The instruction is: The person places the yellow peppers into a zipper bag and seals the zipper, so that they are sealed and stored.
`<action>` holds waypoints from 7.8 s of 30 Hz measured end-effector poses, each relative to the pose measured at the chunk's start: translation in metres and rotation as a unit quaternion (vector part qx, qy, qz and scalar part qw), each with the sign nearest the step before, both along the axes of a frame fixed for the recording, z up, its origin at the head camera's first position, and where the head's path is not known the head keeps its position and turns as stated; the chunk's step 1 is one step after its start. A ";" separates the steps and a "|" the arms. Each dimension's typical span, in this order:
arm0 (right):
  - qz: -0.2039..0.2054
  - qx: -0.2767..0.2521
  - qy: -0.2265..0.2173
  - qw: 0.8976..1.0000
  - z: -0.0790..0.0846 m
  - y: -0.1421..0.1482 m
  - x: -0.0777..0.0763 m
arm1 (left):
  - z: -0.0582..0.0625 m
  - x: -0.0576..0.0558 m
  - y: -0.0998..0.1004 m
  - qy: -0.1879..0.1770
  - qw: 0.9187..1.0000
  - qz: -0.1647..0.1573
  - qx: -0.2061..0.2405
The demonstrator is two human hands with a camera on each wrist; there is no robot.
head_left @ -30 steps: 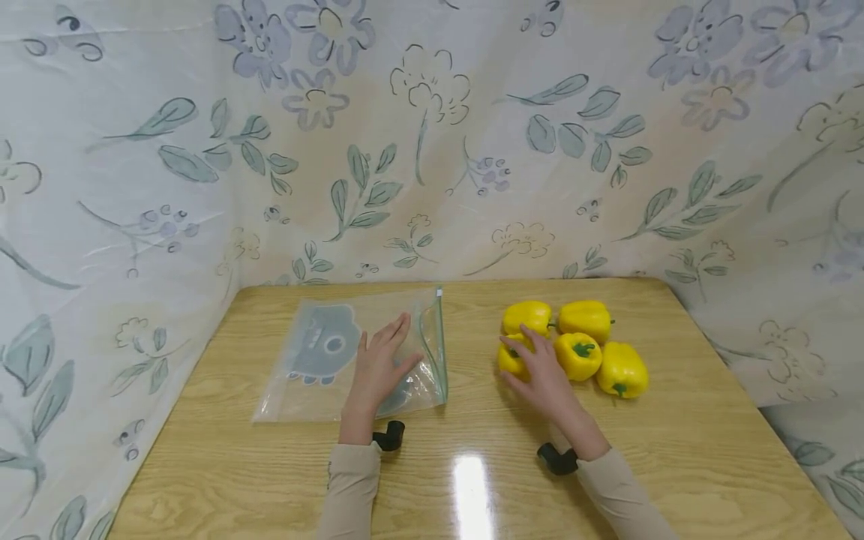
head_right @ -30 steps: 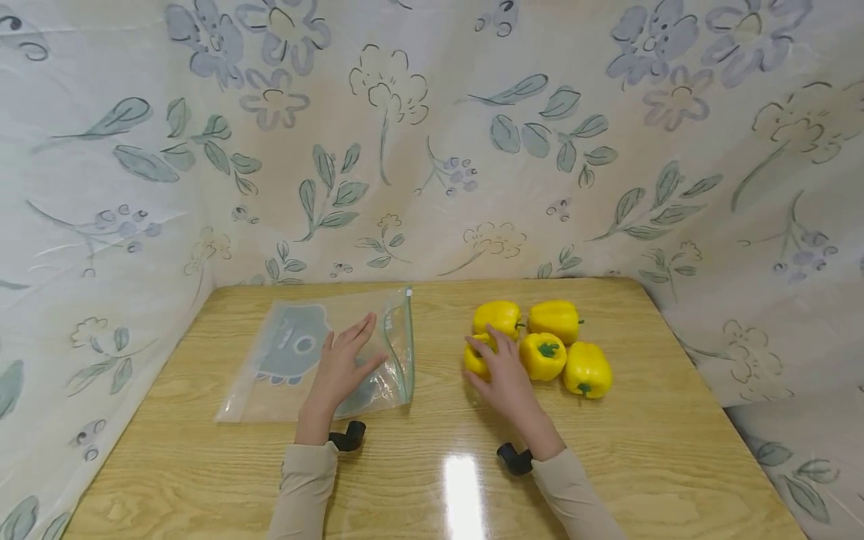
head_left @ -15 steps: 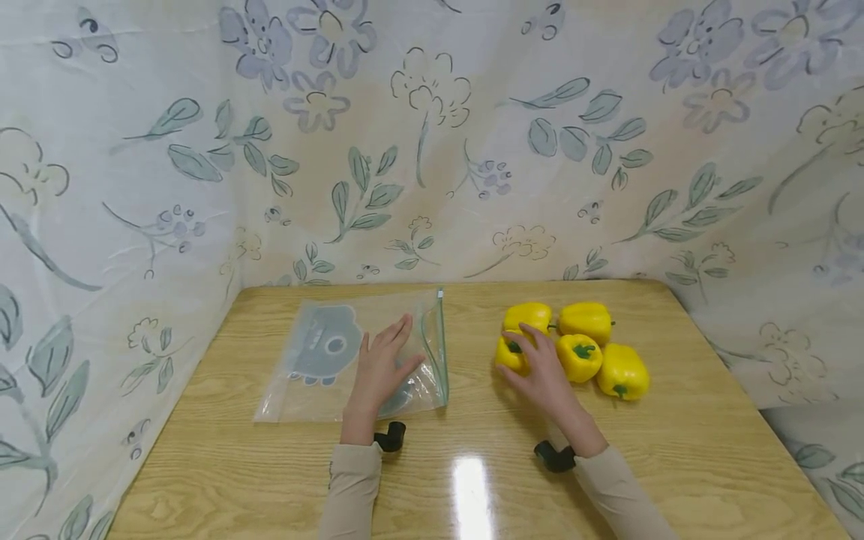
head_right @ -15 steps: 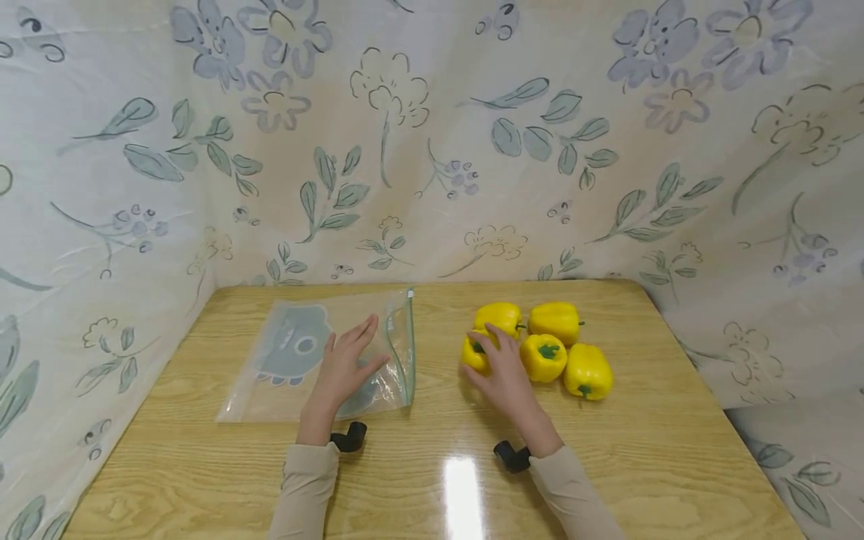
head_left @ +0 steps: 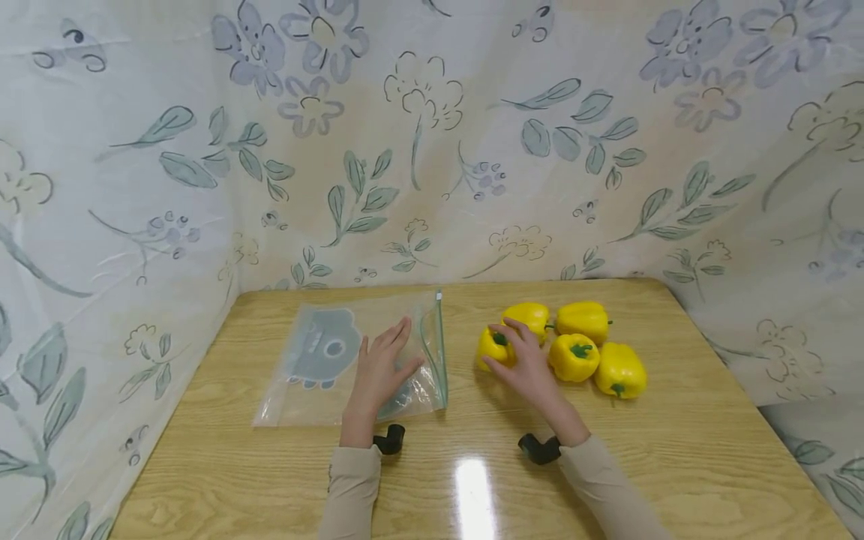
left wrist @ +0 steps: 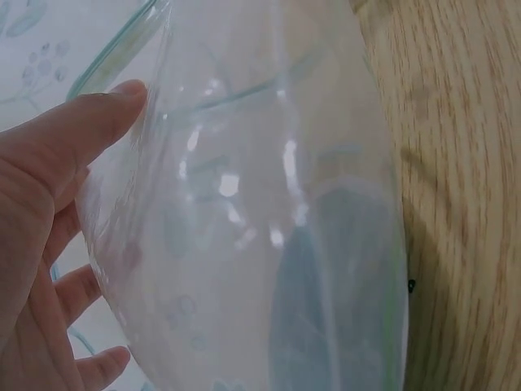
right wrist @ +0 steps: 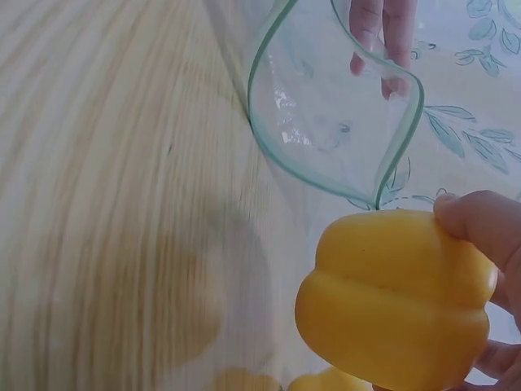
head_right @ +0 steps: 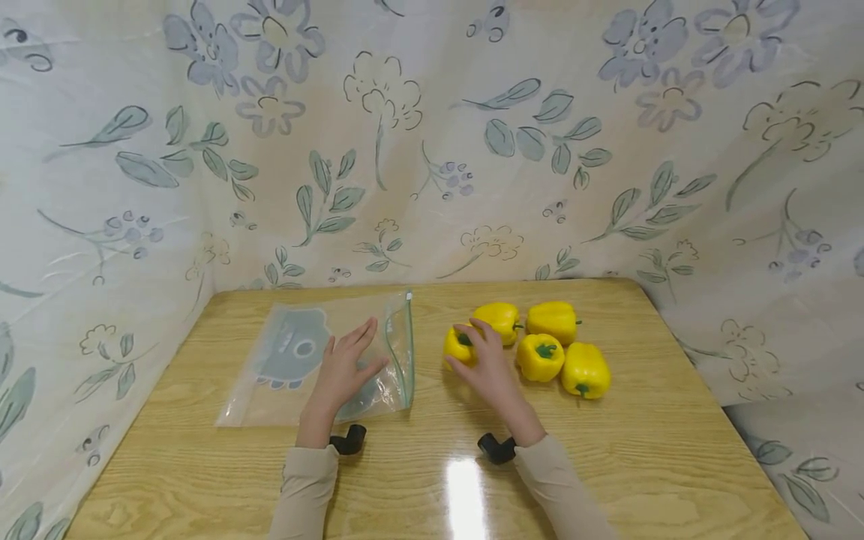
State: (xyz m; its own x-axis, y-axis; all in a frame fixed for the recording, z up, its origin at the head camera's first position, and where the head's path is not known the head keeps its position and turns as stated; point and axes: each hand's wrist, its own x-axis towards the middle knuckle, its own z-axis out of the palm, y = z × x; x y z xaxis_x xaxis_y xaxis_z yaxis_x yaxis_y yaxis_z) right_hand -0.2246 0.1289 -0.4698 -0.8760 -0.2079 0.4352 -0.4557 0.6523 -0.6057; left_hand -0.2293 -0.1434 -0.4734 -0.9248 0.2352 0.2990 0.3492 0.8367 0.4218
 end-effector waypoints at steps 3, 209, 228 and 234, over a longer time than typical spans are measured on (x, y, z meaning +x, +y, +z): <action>0.003 -0.009 -0.015 1.000 0.001 -0.006 -0.002 | -0.001 0.001 0.000 0.002 1.000 0.002 0.005; 0.028 0.056 -0.006 0.998 0.007 0.041 -0.041 | -0.002 0.005 0.014 -0.016 1.000 -0.019 -0.009; -0.009 0.136 -0.131 0.982 0.028 0.067 -0.060 | -0.004 0.004 0.015 -0.020 1.000 -0.022 -0.001; 0.004 0.137 -0.173 0.975 0.031 0.076 -0.068 | -0.004 0.005 0.015 -0.016 1.000 -0.024 0.003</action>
